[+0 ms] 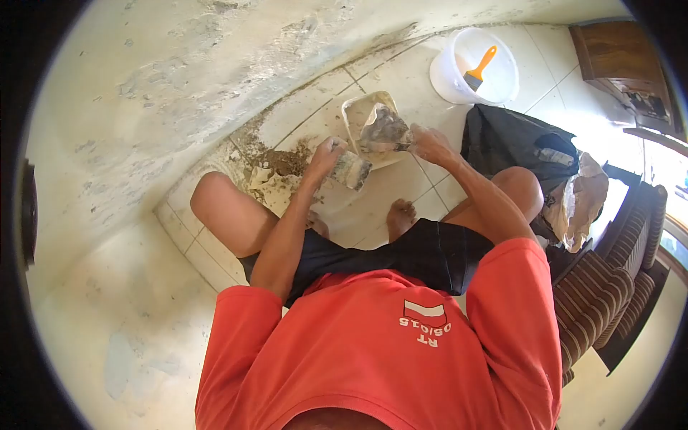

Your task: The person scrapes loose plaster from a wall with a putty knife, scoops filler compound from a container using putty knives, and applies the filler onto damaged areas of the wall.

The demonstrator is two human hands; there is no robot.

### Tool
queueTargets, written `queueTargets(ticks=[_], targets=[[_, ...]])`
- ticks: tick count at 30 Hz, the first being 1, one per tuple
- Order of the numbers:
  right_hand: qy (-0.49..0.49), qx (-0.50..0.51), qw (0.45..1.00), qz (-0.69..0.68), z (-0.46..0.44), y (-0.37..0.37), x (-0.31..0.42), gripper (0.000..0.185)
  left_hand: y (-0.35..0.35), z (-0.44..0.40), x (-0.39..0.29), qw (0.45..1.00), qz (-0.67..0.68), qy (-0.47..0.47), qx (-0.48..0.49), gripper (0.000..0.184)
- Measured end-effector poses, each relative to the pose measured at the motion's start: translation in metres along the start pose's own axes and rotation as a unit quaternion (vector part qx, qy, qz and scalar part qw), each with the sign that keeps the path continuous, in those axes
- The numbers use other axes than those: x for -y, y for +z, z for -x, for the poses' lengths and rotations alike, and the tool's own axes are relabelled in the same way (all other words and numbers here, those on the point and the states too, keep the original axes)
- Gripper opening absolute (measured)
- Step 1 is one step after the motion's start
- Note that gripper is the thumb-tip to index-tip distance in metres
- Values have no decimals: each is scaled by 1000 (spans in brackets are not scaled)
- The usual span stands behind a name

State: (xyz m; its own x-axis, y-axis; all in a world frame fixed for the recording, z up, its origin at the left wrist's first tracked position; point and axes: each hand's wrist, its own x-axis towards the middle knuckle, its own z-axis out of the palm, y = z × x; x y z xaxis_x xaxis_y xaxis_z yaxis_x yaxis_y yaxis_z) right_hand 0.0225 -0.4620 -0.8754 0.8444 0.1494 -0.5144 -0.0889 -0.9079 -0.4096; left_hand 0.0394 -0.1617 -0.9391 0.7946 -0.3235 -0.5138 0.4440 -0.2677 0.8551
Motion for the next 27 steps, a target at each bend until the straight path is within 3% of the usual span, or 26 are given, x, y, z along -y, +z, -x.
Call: queueTargets(ticks=[4,6,9,11,14,16,27], targets=[[26,-38,995,-94,18,-26,14,50,-8,1,4,999,-46,-18,-13,39],[1,-87,996,-13,26,-44,21,46,-10,-3,12,998,-61,-22,-12,40],[-4,-106,993,43,20,-44,9,42,-6,-4,15,992,-111,51,-15,39],[-21,-124,991,39,20,-38,10,37,-2,5,-10,994,-110,11,5,37],[2,-161,987,26,17,-28,18,34,3,3,6,994,-113,-1,9,36],[66,-138,988,8,13,-27,20,45,4,6,5,994,-109,4,5,38],[53,-225,971,-67,-26,14,10,38,19,2,2,986,-151,61,-29,43]])
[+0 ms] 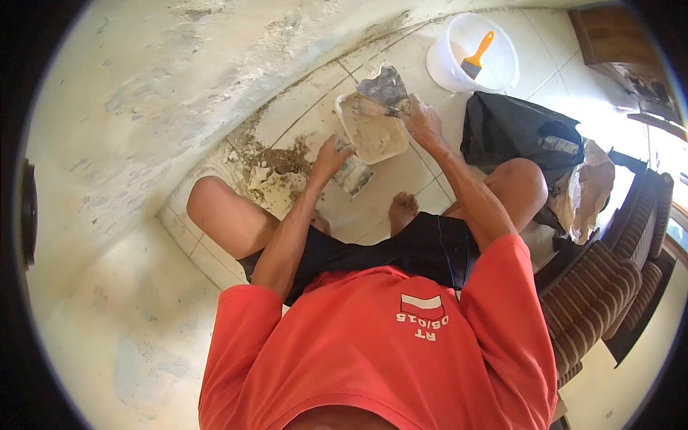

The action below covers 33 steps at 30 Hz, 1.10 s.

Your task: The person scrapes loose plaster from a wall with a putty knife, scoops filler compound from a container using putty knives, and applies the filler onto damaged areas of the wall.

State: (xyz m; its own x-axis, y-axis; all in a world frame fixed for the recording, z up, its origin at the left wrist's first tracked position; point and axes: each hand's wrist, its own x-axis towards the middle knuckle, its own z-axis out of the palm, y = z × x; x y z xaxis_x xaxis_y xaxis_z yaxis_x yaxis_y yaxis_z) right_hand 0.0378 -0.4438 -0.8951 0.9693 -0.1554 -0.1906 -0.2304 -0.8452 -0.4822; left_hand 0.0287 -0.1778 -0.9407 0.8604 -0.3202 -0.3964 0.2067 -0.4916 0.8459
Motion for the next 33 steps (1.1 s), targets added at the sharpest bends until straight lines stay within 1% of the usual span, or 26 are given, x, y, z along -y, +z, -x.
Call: queueTargets(ticks=[2,3,4,5,7,8,10,11,12,13,14,16,17,18,19,20,21,23,25,26,27,29,31,33], targets=[[0,2,1000,6,2,2,-3,38,0,-1,-4,1000,-15,-11,8,44],[-62,-81,993,51,4,-3,0,37,0,-1,-2,1000,-14,-13,7,44],[-124,-162,974,95,7,-13,9,36,1,-3,0,1000,-18,-20,12,44],[-125,-161,974,94,11,-25,16,36,1,-4,3,999,-22,-28,18,45],[-44,3,996,77,22,-66,53,35,0,-3,3,998,-12,-50,38,47],[-41,4,996,76,24,-74,60,35,0,-3,3,996,-3,-69,59,50],[-104,137,972,158,27,-82,67,32,1,-1,0,993,0,-89,79,52],[-103,140,972,157,26,-76,65,32,2,1,-1,989,4,-109,98,54],[-168,158,949,217,21,-66,61,29,6,3,4,989,4,-110,100,54],[-233,175,916,276,16,-58,60,25,11,4,10,993,-26,-88,70,55],[-235,175,915,276,11,-49,61,25,15,3,16,996,-55,-64,40,56],[-295,199,836,417,4,-30,67,14,15,4,15,996,-54,-62,40,56],[-297,201,835,416,1,-19,70,14,14,5,14,996,-54,-59,41,55],[-300,207,814,453,-1,-7,72,10,12,7,9,996,-53,-61,39,55],[-303,211,790,489,-3,3,71,7,9,8,3,994,-26,-87,60,55],[-305,211,789,489,-4,10,69,7,6,9,-3,990,1,-112,80,55],[-308,228,811,442,-4,17,64,10,9,9,3,990,1,-113,79,55],[-311,244,830,393,-4,18,61,13,20,6,22,996,11,-73,54,54],[-330,207,841,375,-2,5,64,12,20,12,15,998,6,-58,35,53],[-330,206,841,376,-2,0,67,12,20,13,11,999,1,-41,16,52],[-323,213,841,379,-2,-3,69,11,22,11,14,999,3,-40,16,52],[-316,221,840,382,3,-8,72,10,26,12,21,1000,-19,-4,-1,52],[-333,191,864,327,4,-10,69,6,27,11,22,1000,-6,-8,2,51],[-327,199,865,323,5,-5,63,6,28,15,24,1000,7,-15,7,51]])
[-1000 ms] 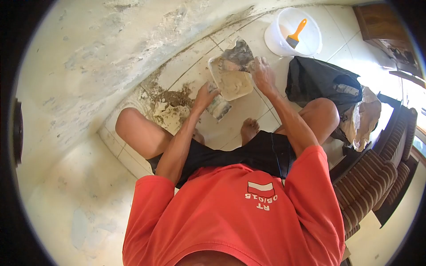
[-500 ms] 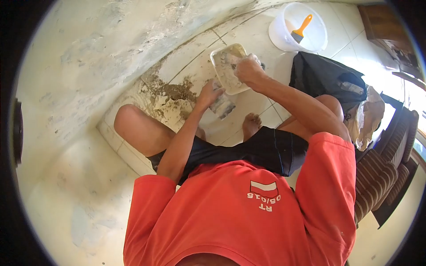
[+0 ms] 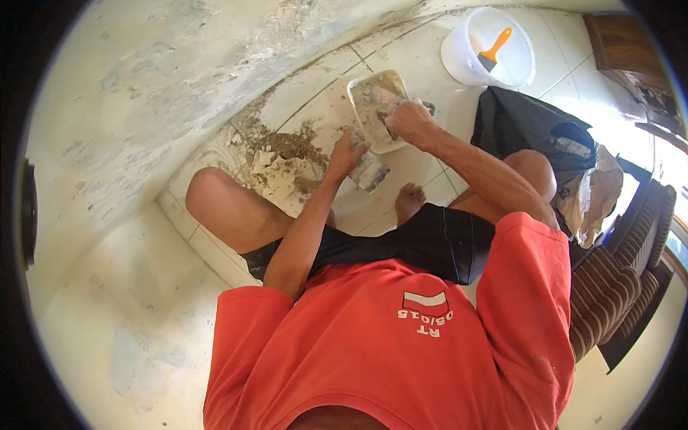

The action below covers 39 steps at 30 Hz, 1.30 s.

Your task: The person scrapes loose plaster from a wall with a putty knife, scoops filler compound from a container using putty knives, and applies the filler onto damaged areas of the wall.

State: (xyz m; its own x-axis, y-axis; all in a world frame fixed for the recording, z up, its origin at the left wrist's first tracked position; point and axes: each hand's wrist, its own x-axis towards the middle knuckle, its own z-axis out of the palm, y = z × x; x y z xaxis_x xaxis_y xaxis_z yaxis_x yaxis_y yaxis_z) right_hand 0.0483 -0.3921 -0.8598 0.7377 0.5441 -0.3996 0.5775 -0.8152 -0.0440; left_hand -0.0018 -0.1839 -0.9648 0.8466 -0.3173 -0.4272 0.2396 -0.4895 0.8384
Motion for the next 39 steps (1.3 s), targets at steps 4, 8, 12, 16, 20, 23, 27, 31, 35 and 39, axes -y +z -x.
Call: queueTargets(ticks=[4,8,12,16,20,23,27,31,35,39], targets=[[31,-19,999,-13,-1,19,4,6,0,0,-5,1000,-21,15,-16,50],[30,-17,999,-9,-4,28,6,8,0,0,-6,1000,-9,-9,-4,51],[19,-33,997,-68,-14,36,-1,8,2,1,-1,999,-27,32,-23,52],[45,20,988,-144,-12,15,-15,13,7,0,2,999,-27,-23,-21,51],[41,11,983,-180,-8,6,-34,21,10,-4,13,1000,-8,-21,-5,48],[44,-16,976,-211,-2,0,-49,29,7,-3,2,999,-33,-21,-16,46],[64,-6,974,-217,16,-29,-73,27,6,-2,0,998,-42,5,-37,41],[88,7,970,-228,38,-40,-87,35,2,-5,-5,1000,-19,-16,-14,36],[112,22,954,-279,66,-49,-91,40,-13,4,-8,998,44,-50,13,35],[83,-144,946,-278,96,-55,-99,52,-47,23,-29,995,-36,-71,54,47]])
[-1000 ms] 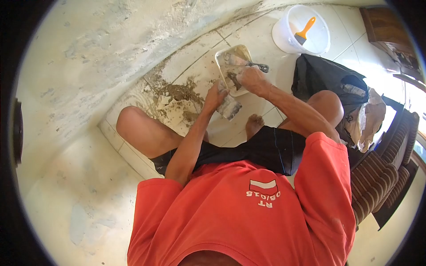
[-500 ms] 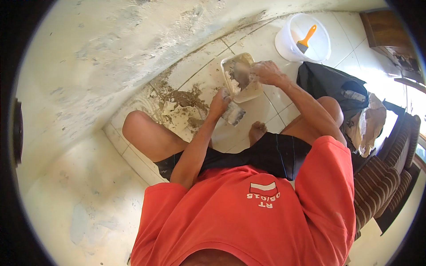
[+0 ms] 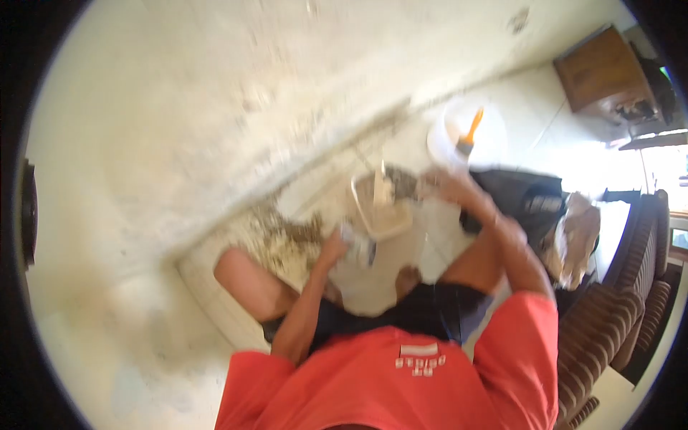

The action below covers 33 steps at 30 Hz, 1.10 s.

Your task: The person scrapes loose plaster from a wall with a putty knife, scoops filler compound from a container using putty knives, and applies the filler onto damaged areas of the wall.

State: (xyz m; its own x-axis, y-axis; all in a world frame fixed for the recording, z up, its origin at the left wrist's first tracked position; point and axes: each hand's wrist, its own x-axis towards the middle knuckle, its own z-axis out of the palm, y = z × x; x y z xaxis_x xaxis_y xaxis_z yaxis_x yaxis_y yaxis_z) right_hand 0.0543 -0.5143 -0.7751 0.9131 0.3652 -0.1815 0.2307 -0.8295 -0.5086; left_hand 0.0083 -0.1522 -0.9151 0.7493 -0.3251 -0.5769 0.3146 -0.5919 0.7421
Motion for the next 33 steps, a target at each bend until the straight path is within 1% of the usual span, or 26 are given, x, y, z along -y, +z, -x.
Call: queueTargets(ticks=[1,2,3,5,6,7,8,9,10,11,12,14,15,16,18,20,22,23,24,25,26,27,29,30,32,33], targets=[[51,1,998,-33,2,-18,21,53,-1,4,8,1000,20,16,-18,50],[75,-7,996,-54,3,-38,42,54,-11,9,4,999,32,-5,4,48],[85,-14,993,-86,6,-57,64,51,-16,20,-2,997,73,3,-21,36],[87,-33,988,-121,9,-103,108,48,-48,51,-50,994,102,-37,-20,23],[124,-20,982,-143,11,-127,127,45,-64,65,-76,995,95,-25,-28,23],[164,-4,972,-167,14,-149,145,41,-79,79,-99,994,95,-56,-21,20],[163,-12,971,-173,20,-170,166,41,-97,100,-120,991,94,-92,-11,18],[190,-4,950,-247,29,-186,181,39,-105,111,-125,993,86,-84,-15,18],[217,8,924,-316,31,-213,197,38,-113,114,-125,997,61,-16,-46,19],[215,-2,927,-307,34,-229,212,38,-120,126,-127,996,38,45,-73,20],[218,0,925,-310,41,-249,231,38,-132,144,-143,996,36,41,-70,20],[151,-61,948,-272,54,-301,269,41,-155,178,-185,993,60,33,-94,20],[179,-39,943,-277,56,-331,294,43,-164,192,-194,993,72,30,-93,21],[164,-59,945,-276,59,-348,302,38,-173,203,-207,992,86,25,-93,21],[239,9,920,-311,60,-395,347,32,-197,243,-248,988,106,47,-98,20],[257,21,904,-340,67,-435,387,29,-206,270,-258,978,144,76,-128,20],[265,37,892,-365,63,-470,411,27,-225,304,-290,980,160,47,-112,20],[258,32,890,-374,64,-482,423,26,-249,347,-352,978,178,-21,-106,21],[249,25,890,-381,61,-491,429,26,-248,355,-344,974,178,18,-139,21],[242,74,864,-436,52,-505,433,24,-251,375,-346,967,187,4,-172,22],[238,87,866,-432,44,-506,429,24,-258,388,-346,962,187,-4,-200,23],[222,73,851,-470,42,-499,422,23,-260,401,-337,959,192,-17,-207,23],[207,54,839,-501,32,-507,432,21,-261,415,-315,949,164,36,-268,23],[207,72,838,-500,30,-505,431,21,-258,433,-313,946,170,21,-276,23],[189,63,787,-584,13,-508,420,20,-257,456,-332,903,261,-35,-339,21],[188,79,786,-584,11,-505,416,20,-250,469,-339,885,273,-53,-373,18]])
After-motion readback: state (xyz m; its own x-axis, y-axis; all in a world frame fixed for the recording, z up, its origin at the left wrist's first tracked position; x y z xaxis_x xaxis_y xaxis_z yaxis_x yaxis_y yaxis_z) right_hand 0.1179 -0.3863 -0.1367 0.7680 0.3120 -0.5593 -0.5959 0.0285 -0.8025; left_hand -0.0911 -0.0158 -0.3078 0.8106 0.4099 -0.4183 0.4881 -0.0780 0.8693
